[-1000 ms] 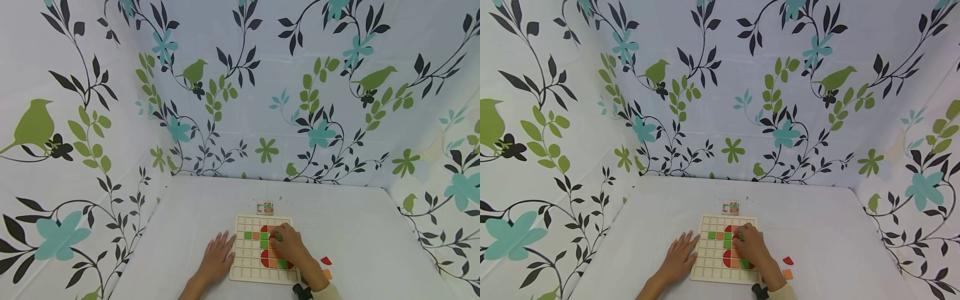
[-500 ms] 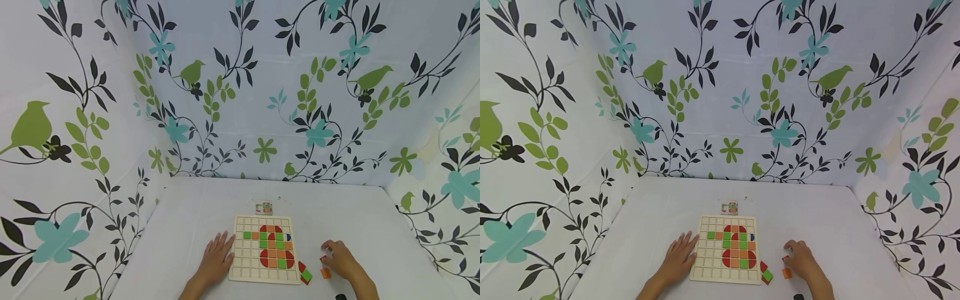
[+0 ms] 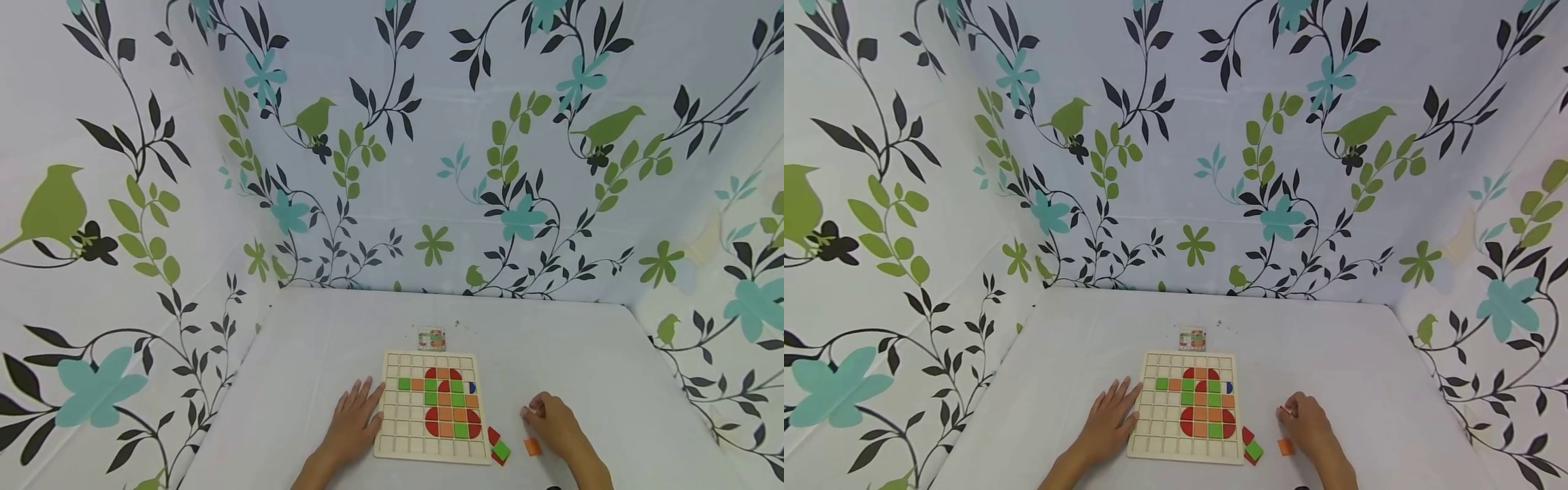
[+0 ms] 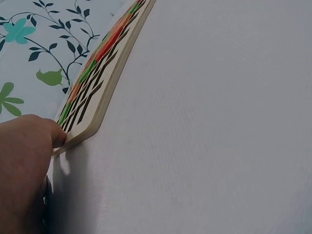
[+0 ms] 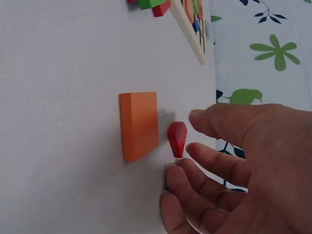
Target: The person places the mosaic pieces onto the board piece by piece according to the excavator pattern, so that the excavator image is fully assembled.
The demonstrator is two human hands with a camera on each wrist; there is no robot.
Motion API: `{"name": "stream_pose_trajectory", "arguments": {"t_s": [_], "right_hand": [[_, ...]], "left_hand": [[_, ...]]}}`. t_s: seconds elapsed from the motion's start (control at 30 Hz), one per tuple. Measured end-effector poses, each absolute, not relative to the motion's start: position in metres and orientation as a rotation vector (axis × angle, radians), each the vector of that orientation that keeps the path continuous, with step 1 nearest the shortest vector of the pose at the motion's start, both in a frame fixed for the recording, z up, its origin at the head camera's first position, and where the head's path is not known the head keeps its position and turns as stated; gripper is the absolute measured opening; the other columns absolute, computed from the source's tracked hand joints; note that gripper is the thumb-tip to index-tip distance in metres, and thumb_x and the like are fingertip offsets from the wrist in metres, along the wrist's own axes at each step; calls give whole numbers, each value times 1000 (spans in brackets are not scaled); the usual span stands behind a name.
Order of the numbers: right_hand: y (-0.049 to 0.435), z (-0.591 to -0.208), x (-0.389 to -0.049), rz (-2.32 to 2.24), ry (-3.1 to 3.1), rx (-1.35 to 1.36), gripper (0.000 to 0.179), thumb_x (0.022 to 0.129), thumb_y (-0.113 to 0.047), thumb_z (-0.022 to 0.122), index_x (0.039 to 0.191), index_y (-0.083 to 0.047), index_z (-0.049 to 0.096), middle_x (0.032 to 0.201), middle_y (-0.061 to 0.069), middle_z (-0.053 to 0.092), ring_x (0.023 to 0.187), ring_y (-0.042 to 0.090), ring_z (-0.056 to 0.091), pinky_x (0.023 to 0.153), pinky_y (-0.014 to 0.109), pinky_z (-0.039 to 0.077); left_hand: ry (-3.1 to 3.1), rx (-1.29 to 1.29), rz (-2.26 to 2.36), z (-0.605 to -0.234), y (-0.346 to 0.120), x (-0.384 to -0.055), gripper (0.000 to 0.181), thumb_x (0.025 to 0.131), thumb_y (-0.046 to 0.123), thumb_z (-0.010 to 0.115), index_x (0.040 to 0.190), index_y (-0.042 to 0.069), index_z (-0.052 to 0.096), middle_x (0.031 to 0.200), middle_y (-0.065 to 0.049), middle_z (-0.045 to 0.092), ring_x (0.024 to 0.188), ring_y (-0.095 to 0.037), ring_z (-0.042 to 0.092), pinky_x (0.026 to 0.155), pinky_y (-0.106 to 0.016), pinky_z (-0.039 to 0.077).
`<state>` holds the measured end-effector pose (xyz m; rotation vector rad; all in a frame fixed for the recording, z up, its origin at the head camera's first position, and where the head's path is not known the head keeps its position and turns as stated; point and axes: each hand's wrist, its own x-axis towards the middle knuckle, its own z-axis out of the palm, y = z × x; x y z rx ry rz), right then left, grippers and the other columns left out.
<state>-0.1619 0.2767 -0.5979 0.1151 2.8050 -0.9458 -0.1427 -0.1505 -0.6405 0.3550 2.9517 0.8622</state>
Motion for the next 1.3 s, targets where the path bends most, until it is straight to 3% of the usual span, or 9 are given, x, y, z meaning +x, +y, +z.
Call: {"name": "stream_pose_trajectory", "arguments": {"t_s": [0.13,0.4,0.6,0.77,1.03,1.3], "right_hand": [[277,-598,-163,-969,2766,62,28,94,-9,76,117,0,63,103,10,61,92,22,58,84,43,57],[276,-602,-165,-926,2787,104,40,95,-27,80,117,0,62,100,11,61,89,22,57,78,39,54],[274,-599,-161,-1010,2761,58,35,95,-10,76,127,0,64,120,15,58,88,20,54,73,29,51],[271,-604,-164,-992,2843,18,25,96,-5,73,120,-1,67,116,13,60,87,18,54,72,26,50],[261,-614,-183,-962,2927,-13,25,96,-8,75,117,1,67,112,13,61,86,18,52,70,25,48],[245,-613,-209,-977,2967,-86,23,96,-6,75,114,5,66,102,13,62,88,22,54,76,35,54]], "left_hand": [[2947,353,873,-639,-150,-142,56,109,33,52,163,19,42,173,-13,29,162,-41,20,127,-68,15],[2944,362,880,-636,-148,-141,56,110,33,51,163,18,42,173,-14,29,161,-41,20,127,-68,14],[2948,366,876,-633,-148,-140,56,109,32,52,163,18,43,173,-14,30,161,-42,21,126,-69,15],[2953,371,874,-634,-148,-141,57,109,32,52,163,19,42,173,-15,29,161,-43,20,126,-70,15],[2964,370,867,-637,-148,-141,56,109,33,52,163,19,43,173,-14,30,161,-42,21,126,-68,15],[2951,367,857,-640,-150,-141,57,109,34,51,164,21,41,174,-13,28,162,-41,19,127,-67,15]]}}
